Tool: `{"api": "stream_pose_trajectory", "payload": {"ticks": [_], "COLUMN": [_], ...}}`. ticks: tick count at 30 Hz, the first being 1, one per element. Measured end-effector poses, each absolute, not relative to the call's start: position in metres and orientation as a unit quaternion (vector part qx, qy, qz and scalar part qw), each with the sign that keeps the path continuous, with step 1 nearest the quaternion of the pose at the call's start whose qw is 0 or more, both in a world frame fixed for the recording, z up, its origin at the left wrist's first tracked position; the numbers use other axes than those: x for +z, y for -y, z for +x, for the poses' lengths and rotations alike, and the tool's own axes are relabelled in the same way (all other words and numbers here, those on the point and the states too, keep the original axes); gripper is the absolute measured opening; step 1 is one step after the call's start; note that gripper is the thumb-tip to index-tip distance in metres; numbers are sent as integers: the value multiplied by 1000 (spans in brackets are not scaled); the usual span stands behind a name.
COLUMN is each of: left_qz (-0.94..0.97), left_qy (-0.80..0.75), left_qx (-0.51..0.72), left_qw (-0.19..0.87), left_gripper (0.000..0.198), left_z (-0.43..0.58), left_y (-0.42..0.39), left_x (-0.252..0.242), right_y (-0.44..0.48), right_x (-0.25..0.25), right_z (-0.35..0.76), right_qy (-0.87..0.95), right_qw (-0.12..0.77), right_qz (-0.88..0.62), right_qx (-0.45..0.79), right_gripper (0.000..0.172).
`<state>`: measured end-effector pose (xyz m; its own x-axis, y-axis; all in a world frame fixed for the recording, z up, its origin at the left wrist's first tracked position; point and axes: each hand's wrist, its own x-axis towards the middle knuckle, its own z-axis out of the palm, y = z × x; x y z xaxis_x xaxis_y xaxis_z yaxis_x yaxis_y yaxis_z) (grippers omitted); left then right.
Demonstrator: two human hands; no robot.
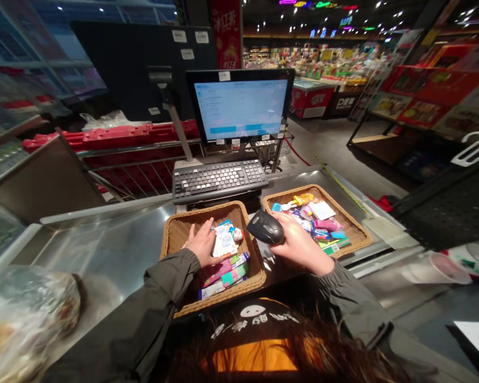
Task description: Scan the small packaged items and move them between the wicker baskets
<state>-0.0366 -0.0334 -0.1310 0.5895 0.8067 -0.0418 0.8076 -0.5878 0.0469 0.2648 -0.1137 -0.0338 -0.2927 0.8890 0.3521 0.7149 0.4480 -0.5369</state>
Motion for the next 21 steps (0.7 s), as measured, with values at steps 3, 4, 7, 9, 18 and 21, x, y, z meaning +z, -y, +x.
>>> {"api": "stream_pose_trajectory", "payload": {"ticks": [3,4,7,9,18,21], "left_qz": [896,901,915,920,929,928], "left_qy": [-443,-434,-401,-386,-348,-356], "left_qx": [-1,8,43,68,122,103], "left_qw": [25,17,-9,-20,2,28], "left_gripper": [87,86,81,81,76,81], "left_z": [-25,-18,16,48,229,279], "left_y": [29,27,20,15,-9,-14], "left_x": [-116,-107,-78,-62,-66,-91], "right_y": [119,121,129,135,162,168], "right_x": [-33,-32,-33,-34,-40,-42], "right_z": [282,290,315,336,420,437], "right_qy": [773,766,737,712,591,574], "right_qw": [319,324,348,364,396,401], "right_qz": [-531,-539,-568,-596,-702,-713], "right_qx": [135,134,113,81,-32,-43], "right_gripper": [50,50,52,57,57,55]}}
